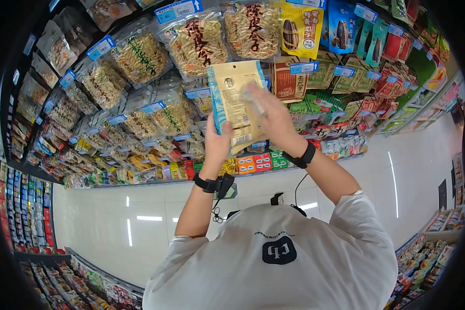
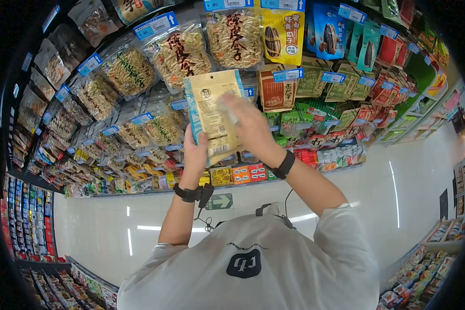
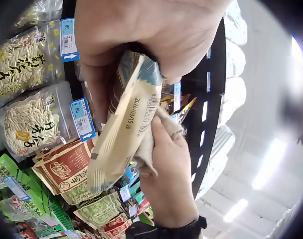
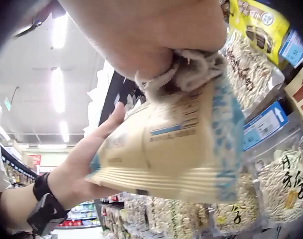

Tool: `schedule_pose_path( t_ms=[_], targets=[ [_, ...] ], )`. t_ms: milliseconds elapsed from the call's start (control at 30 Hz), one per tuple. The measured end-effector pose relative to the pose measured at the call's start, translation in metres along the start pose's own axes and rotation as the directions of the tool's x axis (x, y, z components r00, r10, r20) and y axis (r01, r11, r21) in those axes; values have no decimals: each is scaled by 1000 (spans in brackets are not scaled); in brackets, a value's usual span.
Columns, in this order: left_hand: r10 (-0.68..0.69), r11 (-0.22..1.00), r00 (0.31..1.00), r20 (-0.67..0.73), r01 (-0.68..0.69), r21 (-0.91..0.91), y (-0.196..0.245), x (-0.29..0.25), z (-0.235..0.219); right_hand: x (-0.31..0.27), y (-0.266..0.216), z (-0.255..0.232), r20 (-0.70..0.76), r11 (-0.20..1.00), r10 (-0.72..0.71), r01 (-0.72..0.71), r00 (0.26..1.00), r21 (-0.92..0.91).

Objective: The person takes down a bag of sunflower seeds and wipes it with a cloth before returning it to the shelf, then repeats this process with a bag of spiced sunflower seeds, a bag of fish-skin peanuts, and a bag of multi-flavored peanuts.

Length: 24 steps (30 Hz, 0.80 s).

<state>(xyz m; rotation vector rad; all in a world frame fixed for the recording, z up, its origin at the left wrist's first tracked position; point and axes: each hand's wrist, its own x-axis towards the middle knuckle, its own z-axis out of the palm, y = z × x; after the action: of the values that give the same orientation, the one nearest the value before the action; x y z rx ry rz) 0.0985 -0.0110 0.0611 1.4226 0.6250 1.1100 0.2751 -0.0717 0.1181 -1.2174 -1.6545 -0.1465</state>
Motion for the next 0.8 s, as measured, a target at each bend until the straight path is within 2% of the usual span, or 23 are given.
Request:
schedule_pose_path(
  t_ms=[33,67,100,133,167,200,233,267,300,333,367,400,433,467,533,567,633,667,700,733,767,800],
  targets=[
    [18,1000,999,-28,-17,22,2,0,2,-6,0,2,-51,991,133,-133,990,9],
    [37,998,998,-58,-34,44,4,1,3,-11,-5,4,-47,992,128,-128,991,9],
    [38,998,997,-61,-36,44,5,4,4,-18,-12,7,59,997,-77,78,995,-8],
    [-5,999,995,-99,0,-52,6,7,4,-25,-18,8,164,961,-271,276,948,-4],
    [-54,989,990,-130,35,-147,6,8,4,-29,-24,6,236,944,-315,330,919,-28],
    [-59,988,990,-125,41,-146,8,10,5,-30,-18,5,235,946,-308,324,922,-29],
    [-57,976,992,-109,32,-216,9,11,7,-31,-6,5,76,972,-187,196,979,-127],
    [-51,957,994,-99,20,-289,10,12,9,-29,0,5,-90,978,-76,57,993,-200],
    [-52,955,993,-107,19,-295,13,13,12,-29,2,10,-139,983,-50,24,989,-180],
    [-100,921,992,-77,63,-384,17,14,13,-33,-2,14,-132,984,-52,28,990,-178],
    [-142,879,989,-40,108,-464,21,15,14,-38,-14,16,31,967,-216,218,976,-134],
    [-142,880,989,-41,107,-463,27,16,13,-41,-23,16,181,918,-376,392,909,-61],
    [-218,840,976,1,188,-509,32,16,12,-40,-28,13,247,886,-435,460,866,-52],
    [-290,791,956,48,268,-550,36,16,11,-39,-23,12,246,887,-434,459,867,-52],
    [-260,779,963,66,250,-575,38,18,14,-34,-7,8,118,899,-388,404,914,-167],
    [-232,765,970,79,232,-601,39,17,16,-34,-6,11,124,899,-391,408,912,-162],
    [-235,751,969,81,234,-618,44,16,16,-34,-7,18,-134,962,-233,208,963,-179],
    [-238,739,967,92,242,-629,45,16,16,-36,-8,17,-130,962,-235,211,963,-176],
    [-239,739,967,91,242,-629,43,16,15,-40,-10,16,22,918,-368,367,929,-148],
    [-226,751,970,92,234,-618,39,17,13,-43,-9,13,166,854,-491,510,855,-99],
    [-211,763,973,94,225,-607,37,19,11,-42,1,10,165,854,-492,511,855,-101],
    [-208,763,973,96,223,-607,40,19,10,-39,17,5,29,884,-432,430,901,-183]
  ],
)
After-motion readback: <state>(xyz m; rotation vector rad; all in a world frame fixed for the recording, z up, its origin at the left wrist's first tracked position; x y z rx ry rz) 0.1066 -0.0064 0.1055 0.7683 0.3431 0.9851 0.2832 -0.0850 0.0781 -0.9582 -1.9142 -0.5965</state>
